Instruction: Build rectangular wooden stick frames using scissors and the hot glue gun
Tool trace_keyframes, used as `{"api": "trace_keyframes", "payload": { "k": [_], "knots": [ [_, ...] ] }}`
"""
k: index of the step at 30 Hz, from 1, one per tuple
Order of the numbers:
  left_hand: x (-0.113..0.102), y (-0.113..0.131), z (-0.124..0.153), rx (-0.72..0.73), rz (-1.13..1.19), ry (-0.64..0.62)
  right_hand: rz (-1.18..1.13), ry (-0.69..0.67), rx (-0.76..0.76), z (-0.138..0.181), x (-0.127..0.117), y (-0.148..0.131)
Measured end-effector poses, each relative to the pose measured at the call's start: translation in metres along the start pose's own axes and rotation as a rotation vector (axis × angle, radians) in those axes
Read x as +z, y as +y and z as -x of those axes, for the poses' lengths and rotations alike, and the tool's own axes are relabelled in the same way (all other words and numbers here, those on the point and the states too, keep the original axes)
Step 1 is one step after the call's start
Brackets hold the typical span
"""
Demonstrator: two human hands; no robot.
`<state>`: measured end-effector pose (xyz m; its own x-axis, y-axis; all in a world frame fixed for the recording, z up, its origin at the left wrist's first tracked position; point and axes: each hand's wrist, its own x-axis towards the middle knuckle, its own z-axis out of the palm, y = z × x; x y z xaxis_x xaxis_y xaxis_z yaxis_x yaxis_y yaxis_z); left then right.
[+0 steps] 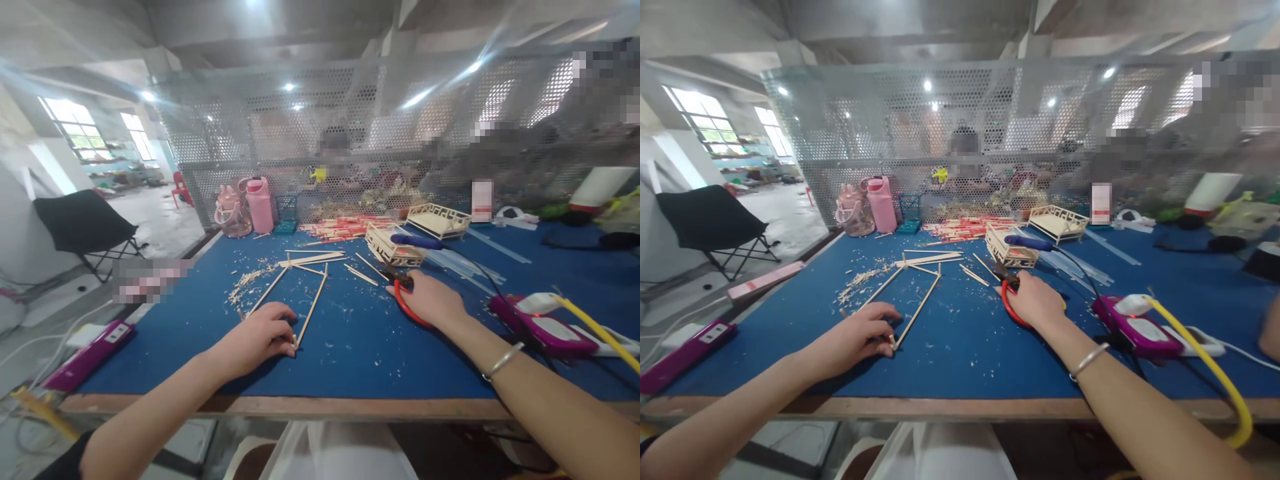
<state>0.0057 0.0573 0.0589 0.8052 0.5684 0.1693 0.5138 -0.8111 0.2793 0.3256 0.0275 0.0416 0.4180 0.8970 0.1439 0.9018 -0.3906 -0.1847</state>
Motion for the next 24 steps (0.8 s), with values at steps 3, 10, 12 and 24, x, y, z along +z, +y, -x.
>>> {"api": "trace_keyframes", "payload": {
  "k": [3, 10, 12, 24],
  "knots": [
    [-0.003, 0.002, 0.0, -0.007, -0.096, -0.014, -0.018, -0.001, 0.002, 0.001, 0.001, 0.004],
    [-0.005, 0.002, 0.02, 0.128, -0.186, 0.005, -0.08, -0.02, 0.038, 0.004, 0.002, 0.005],
    [-0.005, 0.0, 0.023, 0.182, -0.19, 0.015, -0.103, -0.018, 0.047, 0.004, 0.001, 0.004],
    [0.002, -0.028, 0.01, -0.205, -0.277, 0.229, -0.203, 0.003, 0.084, 0.003, -0.001, 0.009]
  ]
}}
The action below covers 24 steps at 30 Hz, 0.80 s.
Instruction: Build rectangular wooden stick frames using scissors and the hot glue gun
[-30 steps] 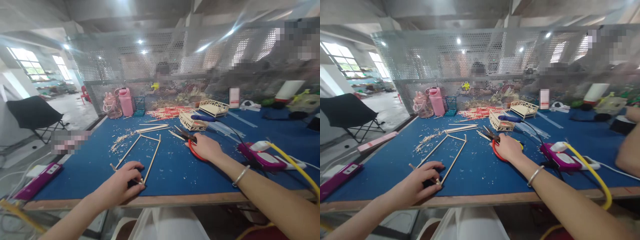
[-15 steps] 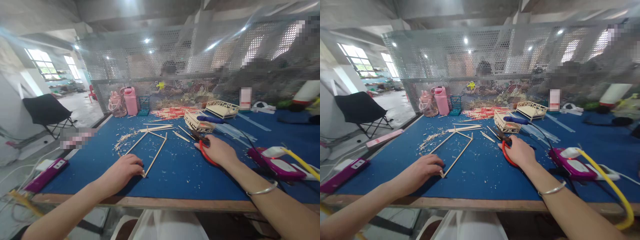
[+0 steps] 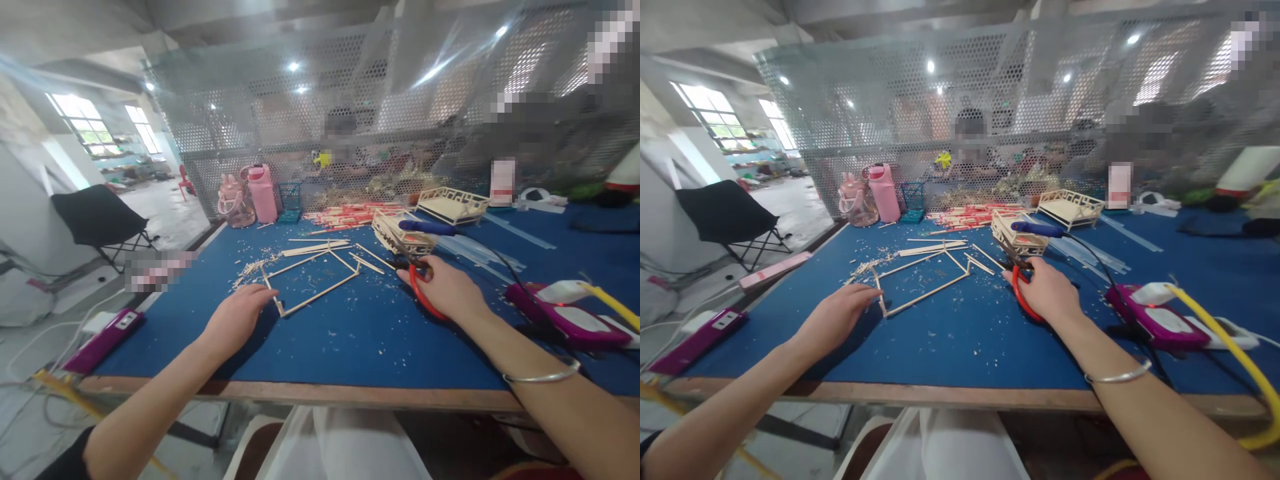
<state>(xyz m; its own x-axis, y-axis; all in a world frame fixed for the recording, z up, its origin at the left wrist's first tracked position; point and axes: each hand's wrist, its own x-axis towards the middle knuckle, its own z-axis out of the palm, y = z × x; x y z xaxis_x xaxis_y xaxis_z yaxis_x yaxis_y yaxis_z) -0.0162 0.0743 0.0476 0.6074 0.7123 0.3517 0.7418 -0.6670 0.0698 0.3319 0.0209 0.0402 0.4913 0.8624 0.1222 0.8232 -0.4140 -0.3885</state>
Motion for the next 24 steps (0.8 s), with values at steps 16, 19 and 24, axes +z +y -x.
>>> {"api": "trace_keyframes", "payload": {
  "k": [16, 19, 24],
  "knots": [
    [0.006, 0.071, 0.016, -0.601, 0.238, 0.107, -0.112, 0.099, -0.358, 0.029, 0.0, -0.024],
    [0.014, 0.08, 0.013, -0.625, 0.218, 0.096, -0.052, -0.06, -0.505, 0.055, 0.0, -0.051],
    [0.018, 0.084, 0.014, -0.646, 0.102, 0.07, 0.09, -0.177, -0.634, 0.085, 0.006, -0.085]
  ]
}}
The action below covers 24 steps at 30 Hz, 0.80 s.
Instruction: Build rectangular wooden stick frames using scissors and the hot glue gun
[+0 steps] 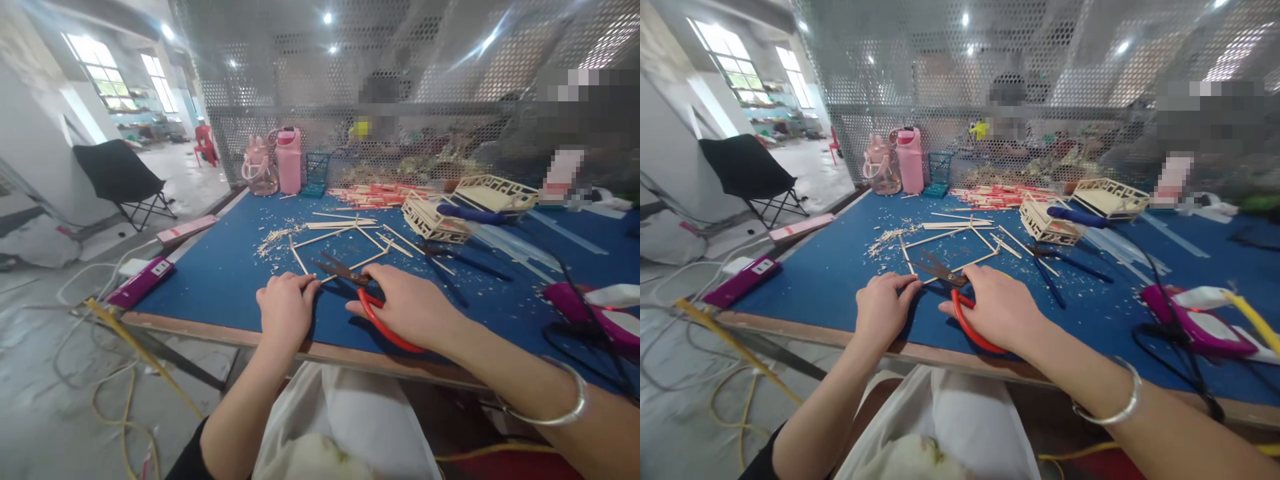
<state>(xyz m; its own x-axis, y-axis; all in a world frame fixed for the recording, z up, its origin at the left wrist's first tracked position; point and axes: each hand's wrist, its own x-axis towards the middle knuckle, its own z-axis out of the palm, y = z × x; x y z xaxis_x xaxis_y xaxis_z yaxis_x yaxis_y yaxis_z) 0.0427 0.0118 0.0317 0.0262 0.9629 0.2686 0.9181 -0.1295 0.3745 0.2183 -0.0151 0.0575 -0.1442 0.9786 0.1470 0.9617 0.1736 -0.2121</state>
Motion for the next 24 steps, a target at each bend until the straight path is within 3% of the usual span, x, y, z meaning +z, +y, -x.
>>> {"api": "trace_keyframes", "payload": {
  "k": [10, 24],
  "knots": [
    [-0.001, 0.002, 0.001, 0.038, -0.121, -0.048, 0.107, -0.091, 0.019, 0.003, 0.005, -0.02],
    [0.0, 0.001, 0.004, 0.052, -0.156, -0.028, 0.137, -0.069, -0.017, 0.0, 0.008, -0.029]
  ]
}}
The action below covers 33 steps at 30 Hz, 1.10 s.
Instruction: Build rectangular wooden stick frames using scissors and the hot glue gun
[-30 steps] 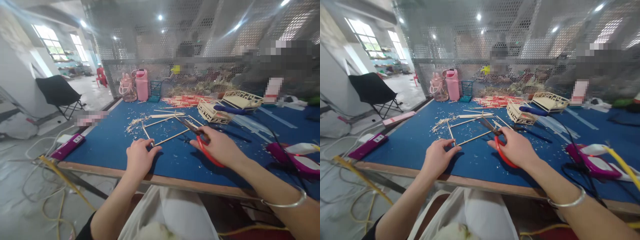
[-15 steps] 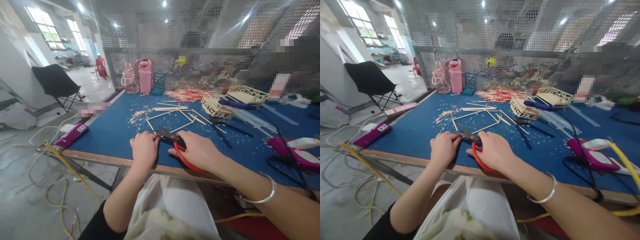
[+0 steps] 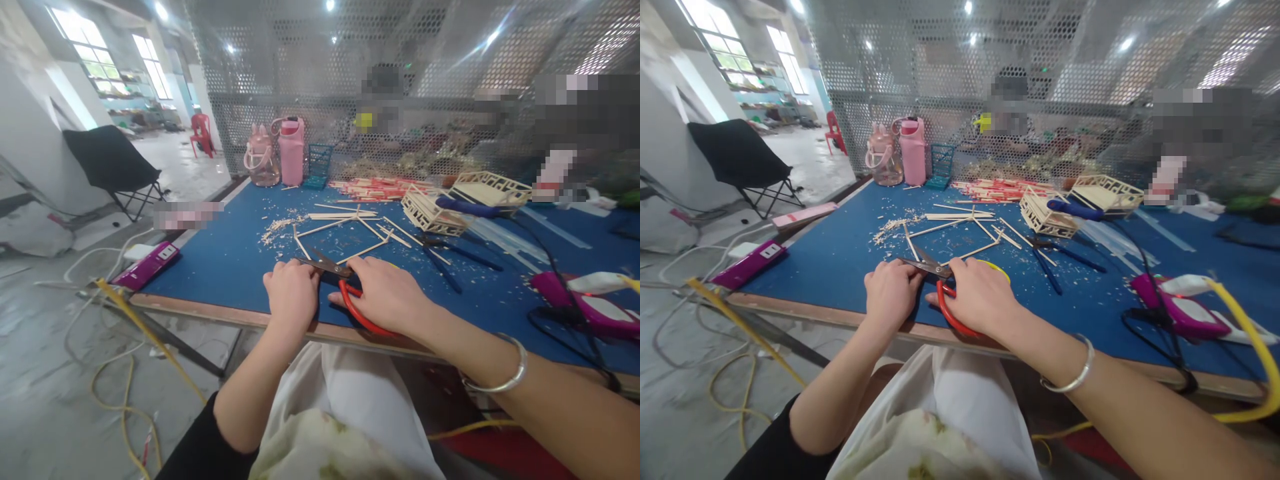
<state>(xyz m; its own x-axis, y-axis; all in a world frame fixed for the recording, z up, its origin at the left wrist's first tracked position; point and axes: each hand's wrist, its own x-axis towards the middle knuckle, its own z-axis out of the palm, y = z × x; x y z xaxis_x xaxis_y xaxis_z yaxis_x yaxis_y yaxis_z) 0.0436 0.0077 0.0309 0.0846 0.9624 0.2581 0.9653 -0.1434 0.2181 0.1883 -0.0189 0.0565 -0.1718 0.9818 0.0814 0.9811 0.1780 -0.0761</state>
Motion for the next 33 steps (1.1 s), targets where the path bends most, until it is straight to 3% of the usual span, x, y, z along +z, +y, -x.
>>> {"api": "trace_keyframes", "payload": {
  "k": [13, 21, 29, 33],
  "knots": [
    [0.001, 0.002, 0.001, 0.035, -0.009, 0.002, 0.076, 0.029, -0.005, 0.002, 0.004, -0.003],
    [0.0, 0.001, 0.001, 0.001, 0.038, -0.003, -0.092, -0.069, 0.04, 0.002, -0.008, 0.009],
    [-0.006, 0.004, -0.015, -0.017, 0.064, -0.057, -0.349, 0.238, 0.283, -0.017, -0.009, 0.08],
    [-0.011, -0.01, -0.025, 0.031, 0.069, -0.067, -0.447, 0.371, 0.322, -0.023, -0.001, 0.11]
  ]
}}
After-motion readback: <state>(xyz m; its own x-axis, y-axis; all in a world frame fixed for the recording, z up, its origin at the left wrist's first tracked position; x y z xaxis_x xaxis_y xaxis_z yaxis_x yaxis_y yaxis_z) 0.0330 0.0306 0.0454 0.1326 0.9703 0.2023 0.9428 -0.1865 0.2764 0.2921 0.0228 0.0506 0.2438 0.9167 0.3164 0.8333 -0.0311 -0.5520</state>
